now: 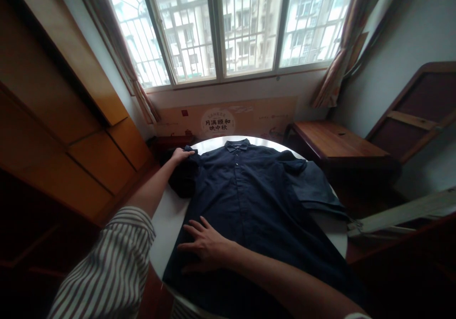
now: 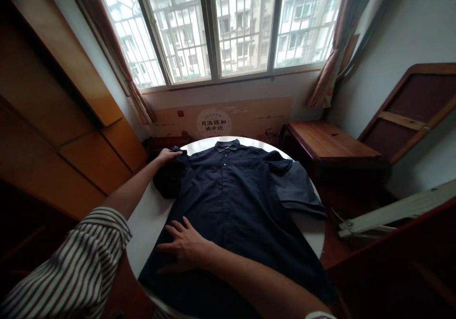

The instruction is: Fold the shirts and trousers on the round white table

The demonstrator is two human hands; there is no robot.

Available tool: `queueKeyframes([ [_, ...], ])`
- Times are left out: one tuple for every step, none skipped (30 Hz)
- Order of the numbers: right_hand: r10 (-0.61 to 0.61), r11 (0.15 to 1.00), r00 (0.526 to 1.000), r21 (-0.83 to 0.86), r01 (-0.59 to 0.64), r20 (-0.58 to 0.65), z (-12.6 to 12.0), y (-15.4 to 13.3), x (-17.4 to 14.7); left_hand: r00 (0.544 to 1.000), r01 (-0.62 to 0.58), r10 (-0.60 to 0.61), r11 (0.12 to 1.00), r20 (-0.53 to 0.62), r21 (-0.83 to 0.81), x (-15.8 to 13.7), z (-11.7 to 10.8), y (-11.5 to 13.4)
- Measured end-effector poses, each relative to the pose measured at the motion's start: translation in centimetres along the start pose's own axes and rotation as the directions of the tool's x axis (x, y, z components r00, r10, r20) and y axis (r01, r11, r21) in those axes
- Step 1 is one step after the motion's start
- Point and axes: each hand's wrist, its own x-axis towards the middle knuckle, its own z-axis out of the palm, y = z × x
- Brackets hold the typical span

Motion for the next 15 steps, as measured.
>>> queueKeyframes([
  [-0.021,1.0,1.0,-0.02,0.021,-0.015,0.4,-0.1,0.3,1.0,0.019,-0.019,0.999,0.014,-0.029,0.3,0.3,0.2],
  [-0.046,0.998,0.999,-0.038,0.046,-0.023,0.8,0.0,0.5,0.999,0.039,-0.037,0.997,0.027,-0.061,0.7,0.5,0.3],
  [-0.078,0.996,0.997,-0.053,0.077,-0.027,1.1,0.0,0.7,0.998,0.059,-0.056,0.994,0.037,-0.093,1.1,0.8,0.3],
  [-0.118,0.991,0.992,-0.064,0.116,-0.031,1.3,0.1,0.8,0.996,0.08,-0.075,0.989,0.046,-0.127,1.4,1.0,0.2],
  [-0.166,0.984,0.985,-0.071,0.163,-0.039,1.4,0.2,0.8,0.994,0.101,-0.093,0.981,0.056,-0.163,1.7,1.2,0.1],
  [-0.212,0.975,0.976,-0.074,0.207,-0.057,1.4,0.3,0.8,0.992,0.12,-0.109,0.972,0.066,-0.2,1.9,1.3,-0.1],
  [-0.254,0.966,0.964,-0.075,0.248,-0.081,1.3,0.4,0.7,0.99,0.136,-0.121,0.961,0.078,-0.239,2.1,1.4,-0.4],
  [-0.286,0.957,0.953,-0.073,0.279,-0.105,1.1,0.5,0.6,0.988,0.148,-0.128,0.949,0.091,-0.277,2.1,1.4,-0.7],
  [-0.306,0.951,0.944,-0.07,0.3,-0.121,1.0,0.5,0.5,0.986,0.155,-0.128,0.937,0.105,-0.314,2.1,1.2,-1.0],
  [-0.316,0.949,0.94,-0.064,0.31,-0.128,0.8,0.6,0.4,0.986,0.155,-0.121,0.925,0.117,-0.347,2.1,1.0,-1.3],
  [-0.321,0.947,0.938,-0.057,0.316,-0.128,0.7,0.6,0.3,0.986,0.148,-0.109,0.915,0.123,-0.374,1.9,0.8,-1.5],
  [-0.325,0.946,0.938,-0.05,0.321,-0.122,0.6,0.6,0.3,0.988,0.133,-0.091,0.909,0.123,-0.396,1.8,0.5,-1.8],
  [-0.335,0.942,0.936,-0.044,0.332,-0.11,0.6,0.6,0.3,0.991,0.112,-0.07,0.905,0.116,-0.411,1.6,0.3,-2.0],
  [-0.347,0.938,0.933,-0.036,0.345,-0.095,0.7,0.6,0.3,0.993,0.086,-0.047,0.903,0.104,-0.421,1.5,0.1,-2.1],
  [-0.361,0.933,0.929,-0.03,0.359,-0.078,0.7,0.6,0.4,0.996,0.056,-0.021,0.903,0.086,-0.426,1.4,-0.1,-2.2],
])
